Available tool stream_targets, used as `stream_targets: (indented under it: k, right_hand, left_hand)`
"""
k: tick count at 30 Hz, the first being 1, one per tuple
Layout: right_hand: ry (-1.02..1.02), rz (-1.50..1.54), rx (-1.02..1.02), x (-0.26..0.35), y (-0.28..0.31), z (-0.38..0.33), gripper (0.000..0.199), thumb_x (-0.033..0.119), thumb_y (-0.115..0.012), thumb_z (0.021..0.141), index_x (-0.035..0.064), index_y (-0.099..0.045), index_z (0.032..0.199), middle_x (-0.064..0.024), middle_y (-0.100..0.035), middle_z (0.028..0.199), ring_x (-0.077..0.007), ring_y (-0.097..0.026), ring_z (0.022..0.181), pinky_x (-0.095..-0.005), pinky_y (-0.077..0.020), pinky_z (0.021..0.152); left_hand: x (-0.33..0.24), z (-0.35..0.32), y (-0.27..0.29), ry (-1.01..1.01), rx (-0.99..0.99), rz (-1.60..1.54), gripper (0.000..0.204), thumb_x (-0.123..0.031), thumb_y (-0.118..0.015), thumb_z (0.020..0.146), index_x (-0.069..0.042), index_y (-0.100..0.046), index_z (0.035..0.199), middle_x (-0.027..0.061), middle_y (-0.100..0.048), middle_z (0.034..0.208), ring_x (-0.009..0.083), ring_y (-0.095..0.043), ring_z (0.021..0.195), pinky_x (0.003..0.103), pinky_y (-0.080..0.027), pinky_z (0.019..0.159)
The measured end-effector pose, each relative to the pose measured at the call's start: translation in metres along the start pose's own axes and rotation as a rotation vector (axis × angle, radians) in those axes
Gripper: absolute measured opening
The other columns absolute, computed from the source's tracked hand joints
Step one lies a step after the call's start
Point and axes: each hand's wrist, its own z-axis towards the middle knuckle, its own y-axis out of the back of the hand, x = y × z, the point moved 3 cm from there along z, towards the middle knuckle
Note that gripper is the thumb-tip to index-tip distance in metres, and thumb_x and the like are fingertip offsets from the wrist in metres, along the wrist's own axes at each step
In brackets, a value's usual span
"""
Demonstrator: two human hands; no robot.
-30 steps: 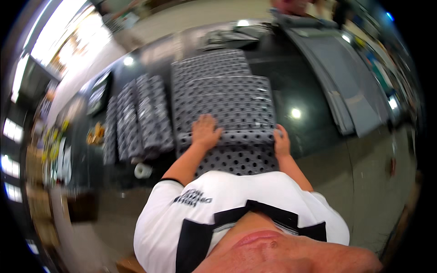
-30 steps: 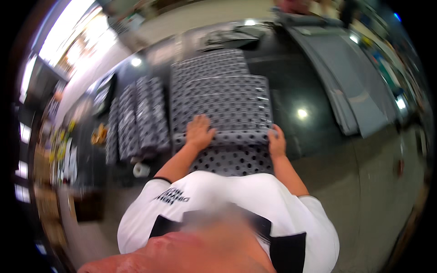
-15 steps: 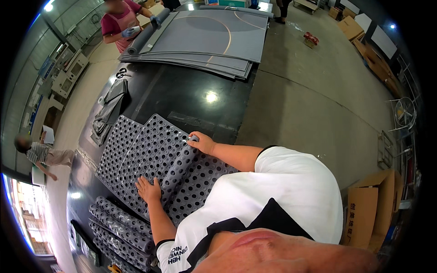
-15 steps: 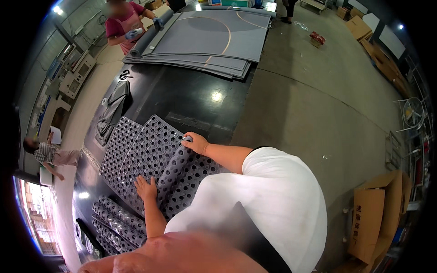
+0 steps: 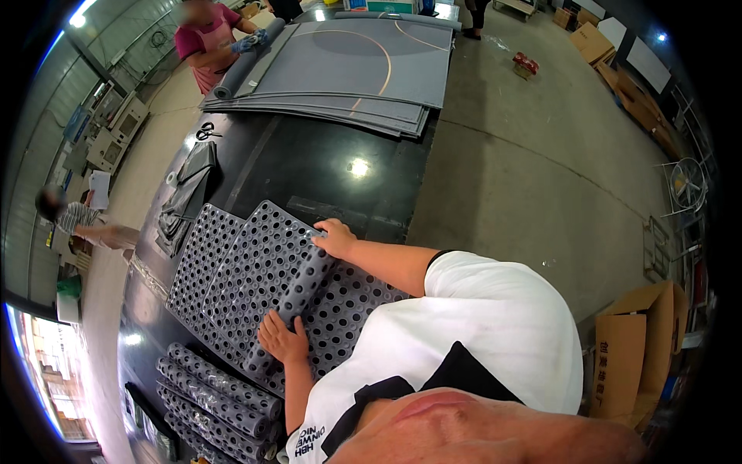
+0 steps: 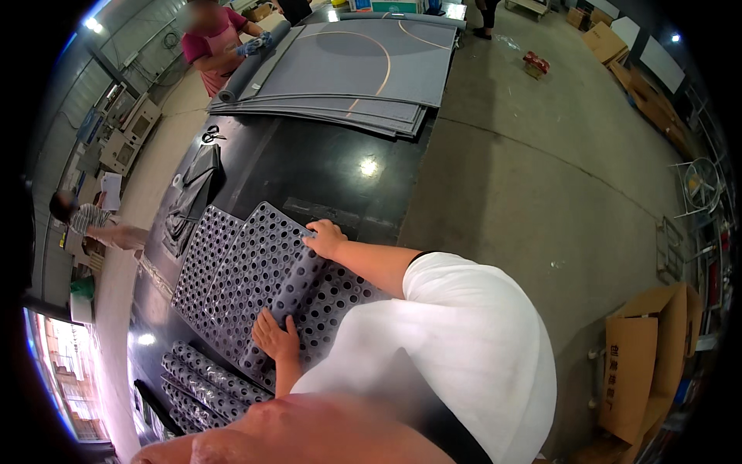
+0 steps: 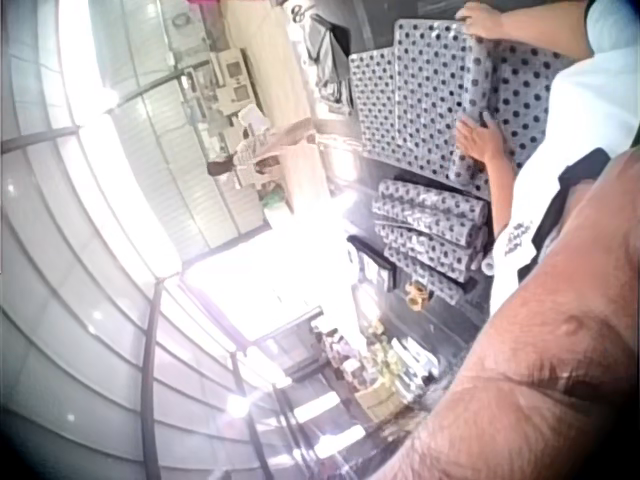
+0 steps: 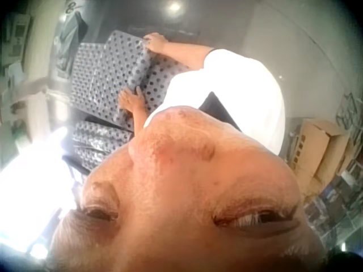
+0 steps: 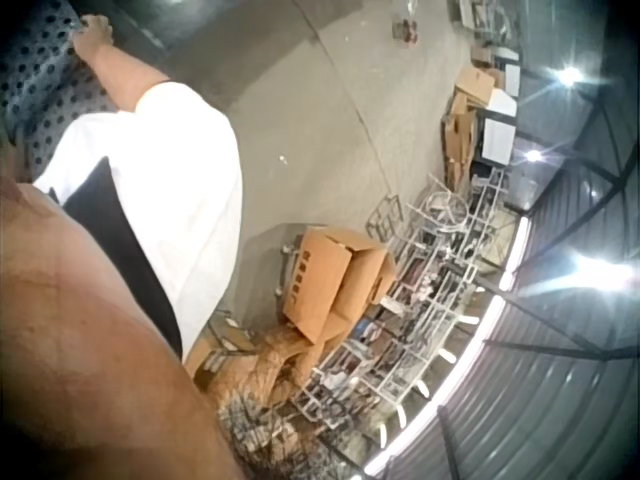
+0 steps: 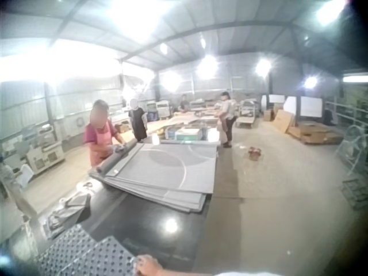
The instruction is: The person rolls several gray rubber mats one at a time, secures each with a piece of tape, places them in a cardboard box, and then picks up the remaining group of rolled mats to carry them to the box.
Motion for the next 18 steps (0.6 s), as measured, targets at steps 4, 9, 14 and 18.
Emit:
stream_targets:
  k: [4, 9, 14, 18]
  right_hand:
    - [0.051, 0.243, 0.156, -0.018, -0.008, 0.028, 0.054, 0.037, -0.071, 0.086, 0.0110, -0.059, 0.131, -0.0136, -0.062, 0.124, -0.0275, -0.059, 0.117, -0.0363, -0.0451, 0.100]
    - [-0.159, -0.056, 0.215, 0.015, -0.007, 0.024, 0.063, 0.059, -0.062, 0.084, 0.0211, -0.056, 0.135, -0.0085, -0.059, 0.136, -0.0300, -0.050, 0.131, -0.0509, -0.0355, 0.107]
    - [-0.102, -0.289, 0.223, 0.022, -0.017, 0.053, 0.067, 0.056, -0.055, 0.085, -0.0001, -0.065, 0.120, -0.0316, -0.059, 0.125, -0.0456, -0.056, 0.120, -0.0492, -0.0460, 0.102]
    - [-0.190, -0.313, 0.209, 0.022, -0.017, 0.068, 0.066, 0.053, -0.059, 0.082, -0.0041, -0.068, 0.114, -0.0294, -0.064, 0.119, -0.0422, -0.062, 0.114, -0.0457, -0.0486, 0.099]
  left_hand:
    - [0.022, 0.060, -0.008, 0.171, 0.366, -0.093, 0.060, -0.050, -0.054, 0.093, -0.006, -0.055, 0.134, 0.0150, -0.050, 0.142, 0.0317, -0.043, 0.133, 0.048, -0.030, 0.111]
    - [0.045, 0.079, -0.024, 0.190, 0.424, -0.095, 0.066, -0.054, -0.043, 0.099, -0.006, -0.046, 0.145, 0.0146, -0.040, 0.153, 0.0315, -0.029, 0.146, 0.047, -0.025, 0.116]
    - [0.070, 0.101, -0.043, 0.231, 0.351, -0.170, 0.080, -0.057, -0.052, 0.093, -0.001, -0.038, 0.149, 0.0160, -0.039, 0.154, 0.0337, -0.030, 0.145, 0.045, -0.024, 0.118]
    - [0.061, 0.092, -0.025, -0.023, 0.200, -0.232, 0.088, -0.054, -0.075, 0.076, -0.004, -0.046, 0.142, 0.0142, -0.049, 0.143, 0.0331, -0.043, 0.135, 0.045, -0.031, 0.113]
